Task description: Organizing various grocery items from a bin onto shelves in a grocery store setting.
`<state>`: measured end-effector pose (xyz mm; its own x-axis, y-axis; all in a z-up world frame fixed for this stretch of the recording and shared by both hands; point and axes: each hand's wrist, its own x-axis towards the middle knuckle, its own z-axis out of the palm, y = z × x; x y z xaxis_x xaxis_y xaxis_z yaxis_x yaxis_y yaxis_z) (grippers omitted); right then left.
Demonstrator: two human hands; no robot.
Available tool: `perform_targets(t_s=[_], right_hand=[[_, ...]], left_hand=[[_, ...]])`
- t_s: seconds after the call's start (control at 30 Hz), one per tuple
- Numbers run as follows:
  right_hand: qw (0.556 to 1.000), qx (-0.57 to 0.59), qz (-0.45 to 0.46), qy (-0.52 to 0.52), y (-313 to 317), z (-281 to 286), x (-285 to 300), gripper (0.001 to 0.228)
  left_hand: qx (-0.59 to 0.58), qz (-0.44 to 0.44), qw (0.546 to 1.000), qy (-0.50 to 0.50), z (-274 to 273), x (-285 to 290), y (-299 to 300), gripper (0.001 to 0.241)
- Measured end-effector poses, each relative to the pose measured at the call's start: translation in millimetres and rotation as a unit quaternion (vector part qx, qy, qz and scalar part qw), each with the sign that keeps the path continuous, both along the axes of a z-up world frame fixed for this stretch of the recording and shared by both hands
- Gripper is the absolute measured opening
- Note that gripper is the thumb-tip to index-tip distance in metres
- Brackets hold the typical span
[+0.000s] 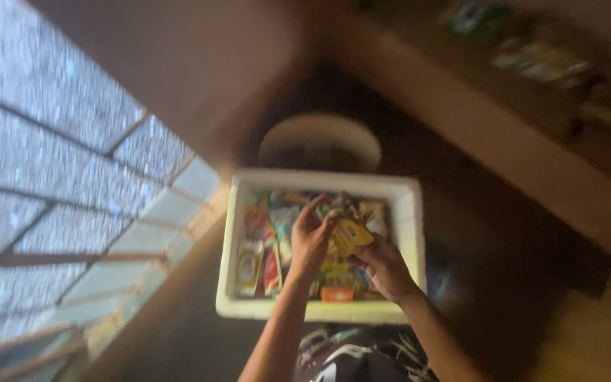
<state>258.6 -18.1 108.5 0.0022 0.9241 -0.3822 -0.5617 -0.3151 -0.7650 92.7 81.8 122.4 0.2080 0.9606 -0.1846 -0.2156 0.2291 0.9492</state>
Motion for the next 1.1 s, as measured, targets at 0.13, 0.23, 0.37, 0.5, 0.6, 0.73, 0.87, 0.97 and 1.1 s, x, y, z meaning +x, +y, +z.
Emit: perform_targets(t_s=[0.13,0.23,0.37,0.5,0.6,0.73,0.87,0.97,1.1], right_hand=[[0.99,0.115,-0.011,-0.077,43.3,116.5,17.9,0.055],[0.959,0.253,-0.048,-0.122,55.3,190.3,34.6,0.058],[0.918,0.368,-0.099,-0.113,55.7,262.3,51.3,0.048],[0.887,0.421,-0.15,-0.119,45.6,316.5,43.2,0.045],[0.763,0.351,-0.342,-0.421,41.9,301.5,50.4,0.032],[0.543,0.376,-0.397,-0.637,31.7,342.8,38.8,0.025],[0.518,0.438,-0.297,-0.672,16.2,389.4,23.1,0.059],[0.697,0.463,-0.302,-0.456,24.8,363.7,35.7,0.064],[0.642,0.5,-0.374,-0.445,35.3,311.2,62.0,0.038]], left_hand=[[0.107,-0.063,0.98,-0.155,149.0,40.6,51.4,0.049],[0.223,-0.116,0.966,-0.06,239.9,57.6,59.2,0.035],[0.262,-0.171,0.943,-0.116,333.6,70.1,44.4,0.03],[0.316,-0.193,0.916,-0.154,369.0,79.5,32.8,0.033],[0.46,-0.064,0.883,-0.075,377.2,86.9,23.9,0.049],[0.386,-0.179,0.903,-0.063,364.6,89.8,28.6,0.043],[0.35,-0.175,0.92,-0.025,369.2,89.3,32.3,0.033],[0.345,-0.232,0.898,-0.141,367.4,90.0,34.6,0.036],[0.414,-0.18,0.882,-0.135,376.0,87.2,22.3,0.05]])
